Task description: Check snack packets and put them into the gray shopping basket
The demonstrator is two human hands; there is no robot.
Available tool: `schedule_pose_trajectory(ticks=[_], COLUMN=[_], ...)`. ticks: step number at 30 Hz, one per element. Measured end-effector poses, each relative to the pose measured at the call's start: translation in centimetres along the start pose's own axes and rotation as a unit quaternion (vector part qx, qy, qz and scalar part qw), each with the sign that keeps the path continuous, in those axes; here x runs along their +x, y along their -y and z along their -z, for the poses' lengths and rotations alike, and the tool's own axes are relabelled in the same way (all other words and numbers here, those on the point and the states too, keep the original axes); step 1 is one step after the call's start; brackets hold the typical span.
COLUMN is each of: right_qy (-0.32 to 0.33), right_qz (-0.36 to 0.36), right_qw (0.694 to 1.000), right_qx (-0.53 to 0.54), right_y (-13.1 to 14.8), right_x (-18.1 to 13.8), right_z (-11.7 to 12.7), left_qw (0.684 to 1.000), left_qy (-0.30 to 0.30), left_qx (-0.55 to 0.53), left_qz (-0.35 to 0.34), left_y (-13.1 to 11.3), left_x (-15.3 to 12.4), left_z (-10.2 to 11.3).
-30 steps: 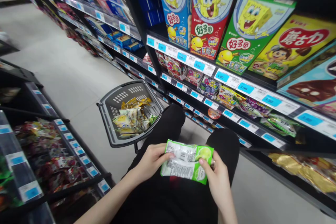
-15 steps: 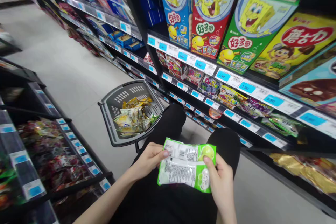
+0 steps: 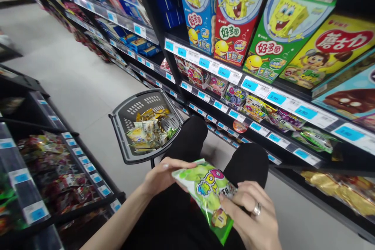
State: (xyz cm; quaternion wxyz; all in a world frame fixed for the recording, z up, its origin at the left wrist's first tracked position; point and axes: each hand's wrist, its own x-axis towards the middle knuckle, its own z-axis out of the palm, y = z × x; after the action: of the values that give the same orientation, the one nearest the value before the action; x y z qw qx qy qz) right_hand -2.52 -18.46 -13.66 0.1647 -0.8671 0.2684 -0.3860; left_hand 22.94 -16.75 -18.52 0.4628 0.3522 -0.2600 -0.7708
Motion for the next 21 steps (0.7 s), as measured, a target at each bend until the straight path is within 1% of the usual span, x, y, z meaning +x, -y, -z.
schedule_pose_trajectory(ticks=[1,3,4,5,6,7,8,9,10,11,12,13,14,15,17,19,21], right_qy=[0.01,0.019,0.016,0.007,-0.014,-0.052,-0.099,-0.143,-0.175,-0.187,-0.18,-0.157,-0.133,-0.117,-0.111,-0.125,-0.143], right_qz=[0.015,0.036,0.032,0.012,-0.029,-0.09,-0.166,-0.247,-0.316,-0.369,-0.402,-0.422,-0.441,-0.462,-0.509,-0.544,-0.558], right_qw=[0.999,0.995,0.992,0.991,0.99,0.987,0.977,0.958,0.93,0.897,0.864,0.836,0.817,0.804,0.789,0.775,0.766], right_qx=[-0.034,-0.094,-0.117,-0.131,-0.134,-0.121,-0.086,-0.024,0.062,0.158,0.245,0.311,0.348,0.356,0.327,0.297,0.285], right_y=[0.1,0.1,0.1,-0.1,-0.3,-0.6,-0.9,-1.2,-1.6,-1.8,-2.0,-2.1,-2.1,-2.0,-1.6,-1.4,-1.5], right_x=[0.0,-0.4,-0.7,-1.1,-1.5,-2.0,-2.4,-3.0,-3.5,-3.9,-4.3,-4.5,-4.6,-4.6,-4.2,-3.7,-3.5], right_z=[0.1,0.0,-0.3,-0.6,-1.0,-1.5,-2.0,-2.5,-2.9,-3.3,-3.6,-3.9,-4.1,-4.2,-4.4,-4.4,-4.4], left_qw=[1.0,0.995,0.99,0.984,0.979,0.975,0.972,0.97,0.969,0.968,0.967,0.967,0.967,0.969,0.977,0.985,0.989], left_qy=[-0.017,-0.083,-0.119,-0.15,-0.172,-0.186,-0.193,-0.196,-0.196,-0.196,-0.198,-0.2,-0.202,-0.198,-0.172,-0.128,-0.083], left_qx=[-0.007,0.02,0.038,0.052,0.057,0.052,0.041,0.03,0.023,0.022,0.026,0.035,0.046,0.056,0.074,0.093,0.122], left_qz=[-0.019,-0.052,-0.067,-0.081,-0.095,-0.11,-0.127,-0.141,-0.152,-0.158,-0.159,-0.156,-0.149,-0.138,-0.104,-0.064,-0.024], left_y=[0.1,0.4,0.6,0.7,0.9,1.0,1.0,1.1,1.1,1.1,1.1,1.1,1.1,1.1,1.0,0.9,0.8], left_x=[0.0,0.2,0.3,0.3,0.4,0.4,0.4,0.3,0.3,0.2,0.2,0.2,0.2,0.3,0.4,0.6,0.8], left_z=[0.1,0.0,-0.1,-0.2,-0.2,-0.3,-0.4,-0.4,-0.4,-0.5,-0.6,-0.6,-0.7,-0.8,-1.0,-1.0,-0.8])
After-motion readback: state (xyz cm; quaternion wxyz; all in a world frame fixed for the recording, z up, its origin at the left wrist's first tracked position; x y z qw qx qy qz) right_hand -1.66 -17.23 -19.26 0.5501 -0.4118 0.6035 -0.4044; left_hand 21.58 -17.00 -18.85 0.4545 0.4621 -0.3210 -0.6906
